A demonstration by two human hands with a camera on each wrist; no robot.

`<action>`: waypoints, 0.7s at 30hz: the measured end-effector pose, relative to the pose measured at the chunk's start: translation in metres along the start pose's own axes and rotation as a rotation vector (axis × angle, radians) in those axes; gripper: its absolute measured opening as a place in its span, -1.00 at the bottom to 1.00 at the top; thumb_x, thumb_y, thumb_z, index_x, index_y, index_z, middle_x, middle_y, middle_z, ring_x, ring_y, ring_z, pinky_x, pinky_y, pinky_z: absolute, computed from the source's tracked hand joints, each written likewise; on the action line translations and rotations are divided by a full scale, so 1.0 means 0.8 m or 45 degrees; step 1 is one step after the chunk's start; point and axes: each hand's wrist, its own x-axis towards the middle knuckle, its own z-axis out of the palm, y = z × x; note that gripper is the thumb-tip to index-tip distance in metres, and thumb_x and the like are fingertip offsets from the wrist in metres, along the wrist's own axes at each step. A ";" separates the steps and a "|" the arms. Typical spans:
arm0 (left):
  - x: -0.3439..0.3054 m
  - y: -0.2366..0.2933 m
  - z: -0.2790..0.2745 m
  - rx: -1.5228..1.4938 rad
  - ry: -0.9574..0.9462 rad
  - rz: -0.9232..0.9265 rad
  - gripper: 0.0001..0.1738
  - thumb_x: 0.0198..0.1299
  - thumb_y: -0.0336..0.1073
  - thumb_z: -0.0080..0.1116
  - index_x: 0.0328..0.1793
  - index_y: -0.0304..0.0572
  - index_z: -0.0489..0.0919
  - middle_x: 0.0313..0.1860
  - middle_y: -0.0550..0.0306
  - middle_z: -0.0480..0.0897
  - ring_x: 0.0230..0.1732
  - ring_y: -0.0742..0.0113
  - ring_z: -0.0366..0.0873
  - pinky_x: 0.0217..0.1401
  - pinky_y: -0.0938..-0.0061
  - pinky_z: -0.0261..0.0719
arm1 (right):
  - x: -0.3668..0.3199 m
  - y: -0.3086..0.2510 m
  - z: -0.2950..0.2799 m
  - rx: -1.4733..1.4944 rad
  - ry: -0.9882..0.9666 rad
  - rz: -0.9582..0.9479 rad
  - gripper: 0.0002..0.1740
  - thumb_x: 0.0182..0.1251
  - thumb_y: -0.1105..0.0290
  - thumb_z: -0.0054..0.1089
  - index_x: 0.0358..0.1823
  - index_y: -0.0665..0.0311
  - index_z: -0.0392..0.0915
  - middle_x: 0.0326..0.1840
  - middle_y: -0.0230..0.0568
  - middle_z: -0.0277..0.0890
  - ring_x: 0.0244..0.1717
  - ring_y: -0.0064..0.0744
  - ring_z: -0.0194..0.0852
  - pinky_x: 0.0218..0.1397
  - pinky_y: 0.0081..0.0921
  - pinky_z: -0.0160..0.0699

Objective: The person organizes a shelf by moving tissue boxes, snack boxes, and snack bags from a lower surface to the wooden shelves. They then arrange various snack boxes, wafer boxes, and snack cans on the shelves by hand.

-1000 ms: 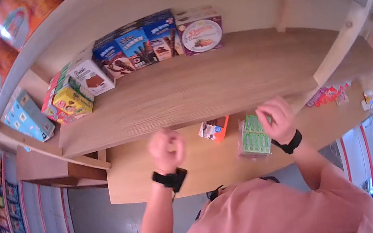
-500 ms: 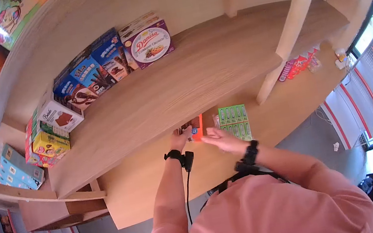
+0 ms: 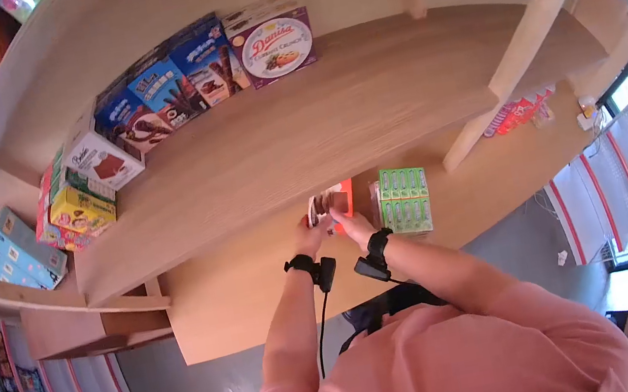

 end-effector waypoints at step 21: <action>-0.196 -0.084 -0.044 -0.336 0.239 -0.110 -0.47 0.19 -0.24 0.34 0.19 -0.32 0.41 -0.14 0.12 0.65 -0.17 0.36 0.62 -0.09 0.44 0.59 | -0.110 -0.067 0.054 -1.323 -0.207 -0.403 0.18 -0.38 -0.20 0.56 0.25 0.43 0.30 0.19 0.19 0.34 0.27 0.12 0.27 0.29 -0.12 0.32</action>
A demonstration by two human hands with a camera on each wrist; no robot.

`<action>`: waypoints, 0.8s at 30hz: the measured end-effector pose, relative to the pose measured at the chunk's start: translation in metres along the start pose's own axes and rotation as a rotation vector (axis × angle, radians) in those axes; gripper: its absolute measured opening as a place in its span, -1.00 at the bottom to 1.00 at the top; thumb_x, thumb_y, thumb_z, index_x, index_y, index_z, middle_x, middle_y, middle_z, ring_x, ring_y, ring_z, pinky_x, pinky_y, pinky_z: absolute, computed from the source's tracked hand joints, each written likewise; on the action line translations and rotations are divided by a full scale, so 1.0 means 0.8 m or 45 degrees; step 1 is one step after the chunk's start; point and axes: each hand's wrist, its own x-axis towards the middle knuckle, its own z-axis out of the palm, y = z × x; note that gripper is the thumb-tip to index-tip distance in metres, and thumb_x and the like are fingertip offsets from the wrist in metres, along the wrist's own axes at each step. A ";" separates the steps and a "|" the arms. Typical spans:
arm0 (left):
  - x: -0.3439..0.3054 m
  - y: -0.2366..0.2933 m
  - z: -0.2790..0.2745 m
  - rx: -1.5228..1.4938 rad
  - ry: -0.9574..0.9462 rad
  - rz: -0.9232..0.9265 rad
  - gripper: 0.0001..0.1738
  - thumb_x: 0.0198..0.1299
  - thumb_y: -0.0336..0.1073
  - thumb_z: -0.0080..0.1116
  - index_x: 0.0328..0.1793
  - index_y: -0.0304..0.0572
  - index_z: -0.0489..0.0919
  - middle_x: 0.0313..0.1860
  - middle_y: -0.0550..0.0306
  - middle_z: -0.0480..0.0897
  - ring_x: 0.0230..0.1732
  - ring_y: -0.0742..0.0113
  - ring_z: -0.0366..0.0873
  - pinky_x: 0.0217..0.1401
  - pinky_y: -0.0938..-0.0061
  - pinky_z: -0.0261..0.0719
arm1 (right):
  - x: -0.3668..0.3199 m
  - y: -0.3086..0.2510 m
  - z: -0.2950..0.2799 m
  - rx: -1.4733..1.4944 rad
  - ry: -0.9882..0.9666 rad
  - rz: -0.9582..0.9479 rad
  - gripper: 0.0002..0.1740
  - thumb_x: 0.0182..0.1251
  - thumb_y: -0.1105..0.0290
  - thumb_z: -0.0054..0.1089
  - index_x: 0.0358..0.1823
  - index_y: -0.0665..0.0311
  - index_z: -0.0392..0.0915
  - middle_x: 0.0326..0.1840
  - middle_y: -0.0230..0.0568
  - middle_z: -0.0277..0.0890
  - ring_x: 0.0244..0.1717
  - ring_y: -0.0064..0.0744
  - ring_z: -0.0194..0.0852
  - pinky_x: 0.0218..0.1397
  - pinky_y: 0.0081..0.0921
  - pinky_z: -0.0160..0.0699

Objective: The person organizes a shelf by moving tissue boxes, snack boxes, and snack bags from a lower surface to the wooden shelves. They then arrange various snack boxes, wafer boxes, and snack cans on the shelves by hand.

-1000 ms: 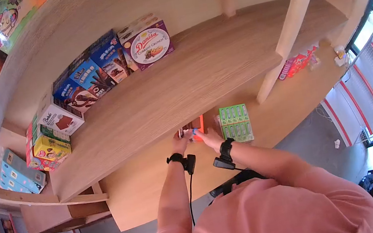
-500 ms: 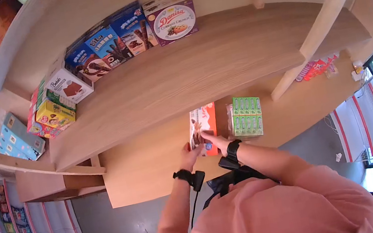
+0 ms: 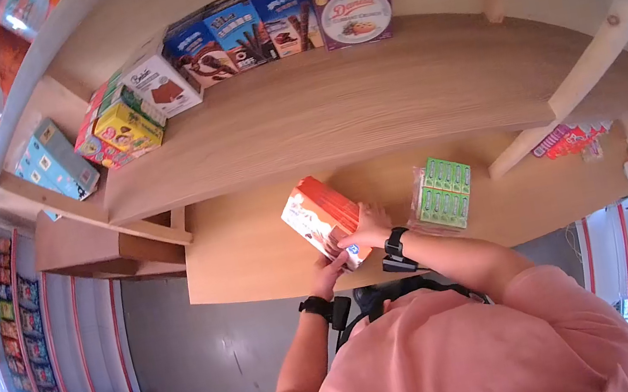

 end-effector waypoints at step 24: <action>0.042 0.122 -0.086 1.246 -0.105 0.755 0.37 -0.22 -0.41 0.56 0.60 -0.29 -0.25 0.44 -0.21 0.27 0.45 0.05 0.27 0.42 0.27 0.35 | -0.051 0.004 0.034 -0.080 0.597 -0.763 0.01 -0.06 -0.09 0.46 0.35 0.30 0.21 0.39 0.14 0.12 0.36 0.13 0.12 0.38 0.02 0.11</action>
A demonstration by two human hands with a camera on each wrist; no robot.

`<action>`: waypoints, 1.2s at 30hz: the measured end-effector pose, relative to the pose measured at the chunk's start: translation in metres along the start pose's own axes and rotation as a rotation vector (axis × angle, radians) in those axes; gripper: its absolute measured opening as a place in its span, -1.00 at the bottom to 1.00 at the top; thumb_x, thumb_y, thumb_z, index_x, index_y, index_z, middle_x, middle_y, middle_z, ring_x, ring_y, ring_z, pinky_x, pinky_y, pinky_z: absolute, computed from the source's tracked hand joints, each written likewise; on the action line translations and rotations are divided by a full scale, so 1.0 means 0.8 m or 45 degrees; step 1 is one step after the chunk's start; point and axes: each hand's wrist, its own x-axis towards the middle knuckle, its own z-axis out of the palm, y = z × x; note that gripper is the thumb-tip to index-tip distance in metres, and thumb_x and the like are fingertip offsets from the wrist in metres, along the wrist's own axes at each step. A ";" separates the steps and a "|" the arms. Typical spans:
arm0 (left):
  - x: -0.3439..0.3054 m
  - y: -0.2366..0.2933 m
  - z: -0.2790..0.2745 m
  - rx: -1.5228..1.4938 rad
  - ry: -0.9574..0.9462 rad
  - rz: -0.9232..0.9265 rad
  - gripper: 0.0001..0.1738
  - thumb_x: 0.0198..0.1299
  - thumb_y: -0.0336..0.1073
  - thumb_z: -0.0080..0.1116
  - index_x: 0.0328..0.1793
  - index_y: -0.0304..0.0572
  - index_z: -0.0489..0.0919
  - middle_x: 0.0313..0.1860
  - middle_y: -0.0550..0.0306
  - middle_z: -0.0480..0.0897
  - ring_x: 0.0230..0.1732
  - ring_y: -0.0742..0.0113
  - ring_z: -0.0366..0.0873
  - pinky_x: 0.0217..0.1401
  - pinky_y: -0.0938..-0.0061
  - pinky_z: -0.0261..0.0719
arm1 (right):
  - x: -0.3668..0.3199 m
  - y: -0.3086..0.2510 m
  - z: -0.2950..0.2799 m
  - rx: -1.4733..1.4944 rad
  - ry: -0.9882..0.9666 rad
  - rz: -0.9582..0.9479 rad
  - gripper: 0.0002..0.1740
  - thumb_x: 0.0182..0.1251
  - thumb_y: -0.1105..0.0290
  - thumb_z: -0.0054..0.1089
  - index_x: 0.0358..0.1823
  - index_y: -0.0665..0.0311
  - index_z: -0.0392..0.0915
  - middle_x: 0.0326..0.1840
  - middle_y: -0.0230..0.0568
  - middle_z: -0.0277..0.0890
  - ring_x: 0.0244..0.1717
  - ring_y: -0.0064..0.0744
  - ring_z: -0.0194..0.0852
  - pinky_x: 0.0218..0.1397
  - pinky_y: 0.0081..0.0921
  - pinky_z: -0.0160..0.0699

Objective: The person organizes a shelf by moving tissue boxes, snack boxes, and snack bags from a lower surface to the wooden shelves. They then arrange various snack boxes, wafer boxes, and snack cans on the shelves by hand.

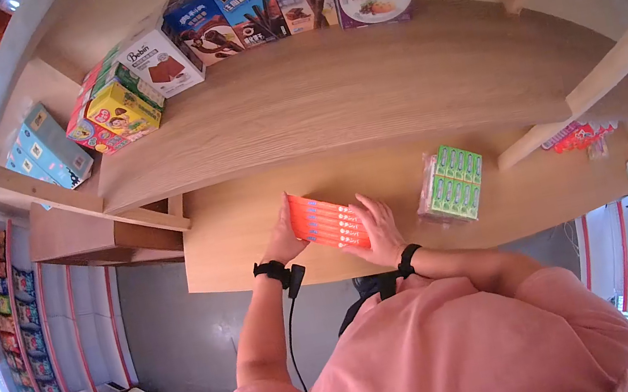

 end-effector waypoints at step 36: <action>-0.038 0.019 0.027 -0.033 0.054 0.050 0.38 -0.21 -0.48 0.54 0.62 -0.12 -0.28 0.52 -0.25 0.12 0.47 -0.10 0.22 0.45 0.30 0.32 | -0.007 0.084 0.050 0.997 0.340 0.752 -0.53 0.46 0.03 0.00 0.10 0.29 0.48 0.14 -0.12 0.47 0.21 -0.27 0.37 0.31 -0.39 0.25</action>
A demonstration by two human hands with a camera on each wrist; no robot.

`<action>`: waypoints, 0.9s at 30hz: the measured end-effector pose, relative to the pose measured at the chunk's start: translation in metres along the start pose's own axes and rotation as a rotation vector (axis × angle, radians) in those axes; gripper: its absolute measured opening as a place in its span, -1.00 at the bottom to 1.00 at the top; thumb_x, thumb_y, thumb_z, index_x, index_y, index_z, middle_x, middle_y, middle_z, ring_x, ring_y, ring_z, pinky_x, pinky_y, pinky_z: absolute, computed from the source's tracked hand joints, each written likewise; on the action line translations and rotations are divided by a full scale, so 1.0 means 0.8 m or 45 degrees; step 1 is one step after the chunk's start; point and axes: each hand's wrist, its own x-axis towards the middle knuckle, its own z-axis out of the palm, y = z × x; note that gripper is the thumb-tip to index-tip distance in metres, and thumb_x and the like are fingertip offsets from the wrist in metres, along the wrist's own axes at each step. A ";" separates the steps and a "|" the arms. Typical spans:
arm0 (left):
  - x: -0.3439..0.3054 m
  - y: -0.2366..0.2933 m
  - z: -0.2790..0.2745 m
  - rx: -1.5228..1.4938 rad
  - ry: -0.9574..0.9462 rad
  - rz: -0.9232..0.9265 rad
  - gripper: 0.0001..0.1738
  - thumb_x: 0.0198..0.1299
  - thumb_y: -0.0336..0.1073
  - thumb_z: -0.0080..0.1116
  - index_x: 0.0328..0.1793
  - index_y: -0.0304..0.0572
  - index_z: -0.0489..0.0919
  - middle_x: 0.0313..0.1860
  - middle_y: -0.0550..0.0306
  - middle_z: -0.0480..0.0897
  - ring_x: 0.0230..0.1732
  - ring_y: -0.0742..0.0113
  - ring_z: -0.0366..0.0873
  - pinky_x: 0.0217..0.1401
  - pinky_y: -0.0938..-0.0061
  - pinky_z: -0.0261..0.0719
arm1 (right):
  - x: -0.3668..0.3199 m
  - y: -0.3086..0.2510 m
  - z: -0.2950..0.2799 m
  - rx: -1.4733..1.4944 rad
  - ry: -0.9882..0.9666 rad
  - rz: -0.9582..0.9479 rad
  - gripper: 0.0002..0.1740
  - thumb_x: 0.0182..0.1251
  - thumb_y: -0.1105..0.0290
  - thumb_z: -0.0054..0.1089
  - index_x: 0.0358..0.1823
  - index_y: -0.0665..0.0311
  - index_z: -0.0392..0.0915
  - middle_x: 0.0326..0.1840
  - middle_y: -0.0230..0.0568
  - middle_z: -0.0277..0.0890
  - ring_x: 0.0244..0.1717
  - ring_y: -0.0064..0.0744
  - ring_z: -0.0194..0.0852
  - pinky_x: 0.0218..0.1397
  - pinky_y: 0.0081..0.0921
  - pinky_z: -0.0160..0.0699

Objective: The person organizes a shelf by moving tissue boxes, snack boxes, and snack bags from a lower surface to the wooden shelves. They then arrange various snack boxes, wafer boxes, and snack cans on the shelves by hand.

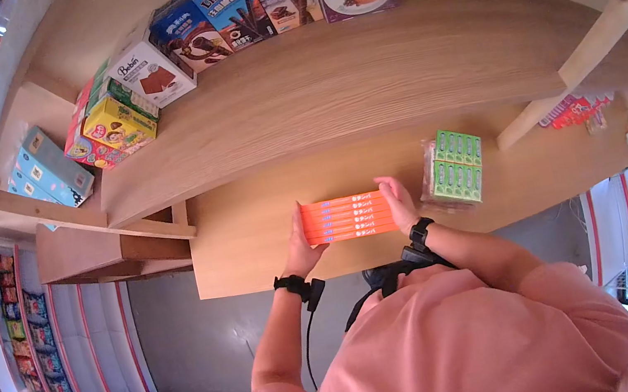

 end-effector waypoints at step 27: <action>-0.004 0.160 -0.020 0.826 -0.117 0.072 -0.30 -0.28 -0.42 0.30 0.15 -0.27 0.40 0.01 -0.08 0.46 0.14 -0.11 0.38 0.18 0.08 0.43 | -0.038 -0.133 -0.008 -1.190 -0.767 -0.844 -0.08 -0.22 0.43 0.33 0.33 0.42 0.22 0.13 -0.04 0.33 0.19 -0.05 0.26 0.23 -0.15 0.19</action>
